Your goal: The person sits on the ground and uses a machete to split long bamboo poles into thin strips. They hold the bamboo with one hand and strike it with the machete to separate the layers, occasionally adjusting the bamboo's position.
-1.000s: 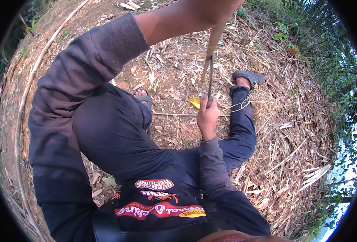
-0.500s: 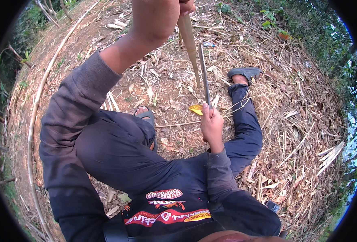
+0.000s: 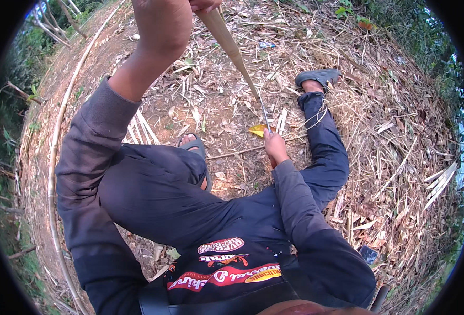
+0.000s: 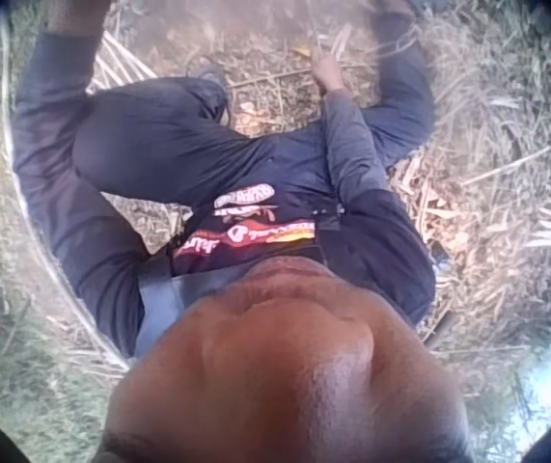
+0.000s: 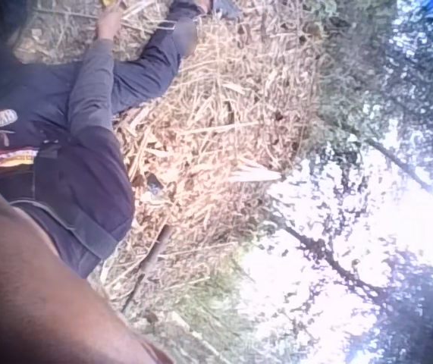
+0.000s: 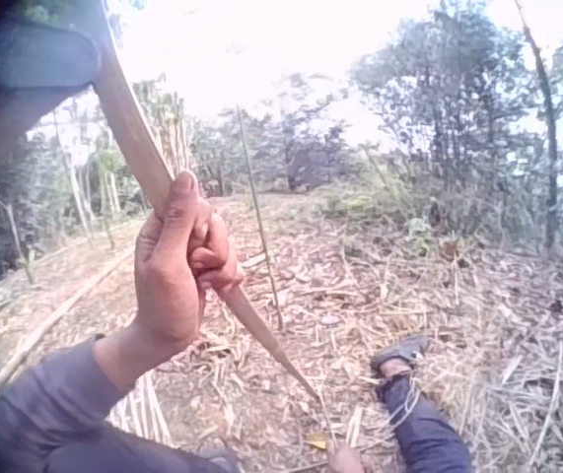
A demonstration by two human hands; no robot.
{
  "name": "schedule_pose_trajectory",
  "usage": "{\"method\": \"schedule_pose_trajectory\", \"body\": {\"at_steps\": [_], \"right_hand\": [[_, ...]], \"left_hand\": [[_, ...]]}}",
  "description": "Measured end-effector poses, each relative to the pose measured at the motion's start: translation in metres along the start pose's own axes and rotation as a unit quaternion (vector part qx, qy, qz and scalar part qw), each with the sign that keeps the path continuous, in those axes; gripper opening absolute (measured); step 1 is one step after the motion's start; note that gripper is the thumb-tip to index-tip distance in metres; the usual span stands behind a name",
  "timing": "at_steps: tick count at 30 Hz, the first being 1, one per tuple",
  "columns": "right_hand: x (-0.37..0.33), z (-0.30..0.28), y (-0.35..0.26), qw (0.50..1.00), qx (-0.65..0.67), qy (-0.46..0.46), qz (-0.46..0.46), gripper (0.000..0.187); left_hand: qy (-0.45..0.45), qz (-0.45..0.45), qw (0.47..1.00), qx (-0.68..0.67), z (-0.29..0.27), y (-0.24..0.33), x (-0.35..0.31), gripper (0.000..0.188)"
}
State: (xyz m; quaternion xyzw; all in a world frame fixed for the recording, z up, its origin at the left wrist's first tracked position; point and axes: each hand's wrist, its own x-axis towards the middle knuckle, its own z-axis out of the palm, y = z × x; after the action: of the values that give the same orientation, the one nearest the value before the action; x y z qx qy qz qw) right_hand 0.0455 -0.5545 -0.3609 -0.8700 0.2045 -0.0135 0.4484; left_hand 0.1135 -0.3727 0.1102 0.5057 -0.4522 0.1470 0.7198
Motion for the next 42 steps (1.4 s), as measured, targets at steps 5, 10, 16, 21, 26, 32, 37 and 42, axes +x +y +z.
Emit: {"method": "schedule_pose_trajectory", "body": {"at_steps": [5, 10, 16, 21, 26, 32, 37, 42], "right_hand": [[-0.002, -0.007, -0.011, 0.848, 0.453, -0.165, 0.223, 0.06], [-0.002, 0.016, 0.008, 0.99, 0.123, 0.06, 0.038, 0.064], [-0.073, -0.037, -0.122, 0.97, 0.178, 0.101, -0.135, 0.041], [-0.006, 0.023, -0.013, 0.995, 0.02, 0.102, 0.001, 0.057], [0.024, 0.01, 0.038, 0.943, 0.253, -0.075, 0.202, 0.067], [0.01, 0.027, 0.031, 0.969, 0.164, -0.066, 0.171, 0.069], [0.008, 0.027, 0.028, 0.978, 0.125, -0.054, 0.155, 0.07], [0.0, 0.021, 0.003, 0.971, 0.187, -0.062, 0.132, 0.066]], "left_hand": [[0.036, 0.005, 0.999, 0.002, -0.002, 0.0, 0.004, 0.046], [0.033, -0.02, 0.999, -0.009, -0.002, -0.003, 0.011, 0.044], [0.076, 0.004, 0.997, 0.033, -0.011, -0.007, 0.007, 0.046], [0.024, -0.087, 0.971, -0.22, -0.04, -0.023, 0.017, 0.046], [0.104, -0.024, 0.994, 0.016, -0.014, -0.004, 0.004, 0.044], [0.203, -0.061, 0.977, -0.006, -0.04, 0.003, 0.009, 0.044], [0.152, -0.02, 0.988, 0.032, -0.045, 0.038, 0.015, 0.044], [0.128, -0.049, 0.989, 0.058, -0.037, 0.031, 0.018, 0.044]]}}
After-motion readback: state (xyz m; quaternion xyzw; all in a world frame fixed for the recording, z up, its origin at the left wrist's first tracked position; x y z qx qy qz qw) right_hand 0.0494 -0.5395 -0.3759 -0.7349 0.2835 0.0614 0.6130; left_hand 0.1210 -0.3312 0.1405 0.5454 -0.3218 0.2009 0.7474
